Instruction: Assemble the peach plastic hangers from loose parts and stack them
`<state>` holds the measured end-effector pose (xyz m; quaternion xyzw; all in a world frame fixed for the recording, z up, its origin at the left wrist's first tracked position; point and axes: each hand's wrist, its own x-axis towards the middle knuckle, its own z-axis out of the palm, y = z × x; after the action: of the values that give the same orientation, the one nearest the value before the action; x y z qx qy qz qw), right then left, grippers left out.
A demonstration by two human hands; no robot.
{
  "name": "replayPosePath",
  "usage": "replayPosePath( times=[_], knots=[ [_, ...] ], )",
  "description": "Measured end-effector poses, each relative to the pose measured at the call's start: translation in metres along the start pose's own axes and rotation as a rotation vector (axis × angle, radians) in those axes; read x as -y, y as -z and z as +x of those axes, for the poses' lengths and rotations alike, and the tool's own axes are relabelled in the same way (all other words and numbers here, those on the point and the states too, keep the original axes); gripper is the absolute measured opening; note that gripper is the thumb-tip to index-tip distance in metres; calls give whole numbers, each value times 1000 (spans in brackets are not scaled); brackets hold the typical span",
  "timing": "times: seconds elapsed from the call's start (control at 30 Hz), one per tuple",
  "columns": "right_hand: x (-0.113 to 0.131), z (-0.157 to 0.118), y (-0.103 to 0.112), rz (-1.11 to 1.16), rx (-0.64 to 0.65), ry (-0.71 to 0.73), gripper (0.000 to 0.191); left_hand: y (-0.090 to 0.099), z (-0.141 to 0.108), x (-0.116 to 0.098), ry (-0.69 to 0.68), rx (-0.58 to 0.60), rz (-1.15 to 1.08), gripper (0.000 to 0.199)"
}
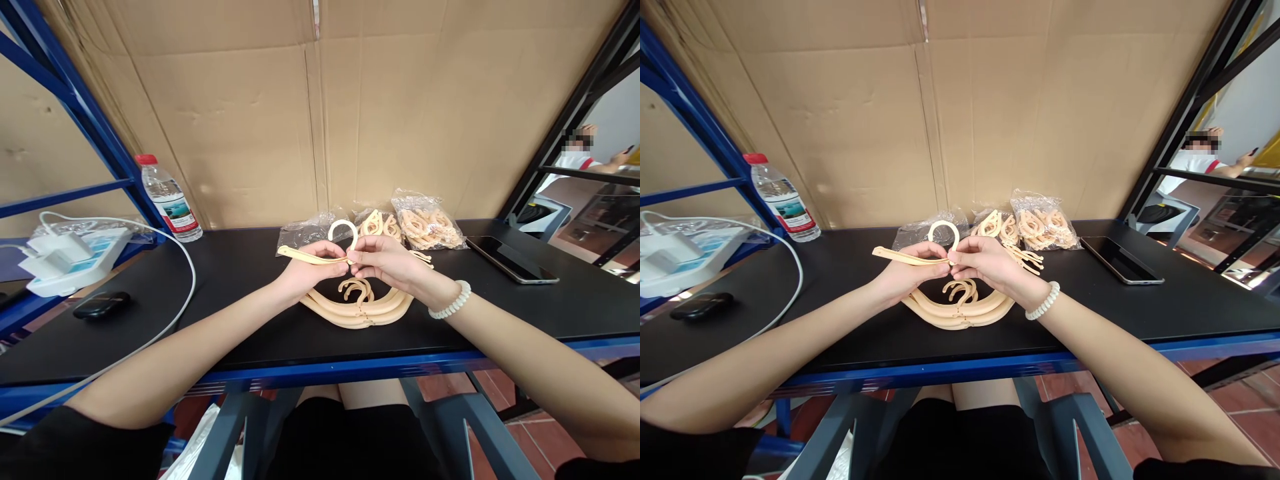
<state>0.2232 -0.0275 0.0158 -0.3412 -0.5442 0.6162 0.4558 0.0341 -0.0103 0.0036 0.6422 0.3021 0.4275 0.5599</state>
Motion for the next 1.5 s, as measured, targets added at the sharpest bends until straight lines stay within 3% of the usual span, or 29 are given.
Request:
replayPosePath(
  times=[0.23,0.47,0.67,1.27,1.5],
  knots=[
    [13,1,11,22,8,104,28,-1,-1,-5,14,-33,-83,24],
    [12,5,23,-33,186,-39,26,-2,-1,1,-32,15,-54,23],
    [9,6,28,-35,262,-39,23,1,-1,0,-114,18,-17,21],
    [-1,6,21,-47,205,34,25,-4,-7,-7,-134,-56,43,22],
    [-2,6,18,-53,184,86,26,-8,-9,-8,-110,-75,-35,22]
  ],
)
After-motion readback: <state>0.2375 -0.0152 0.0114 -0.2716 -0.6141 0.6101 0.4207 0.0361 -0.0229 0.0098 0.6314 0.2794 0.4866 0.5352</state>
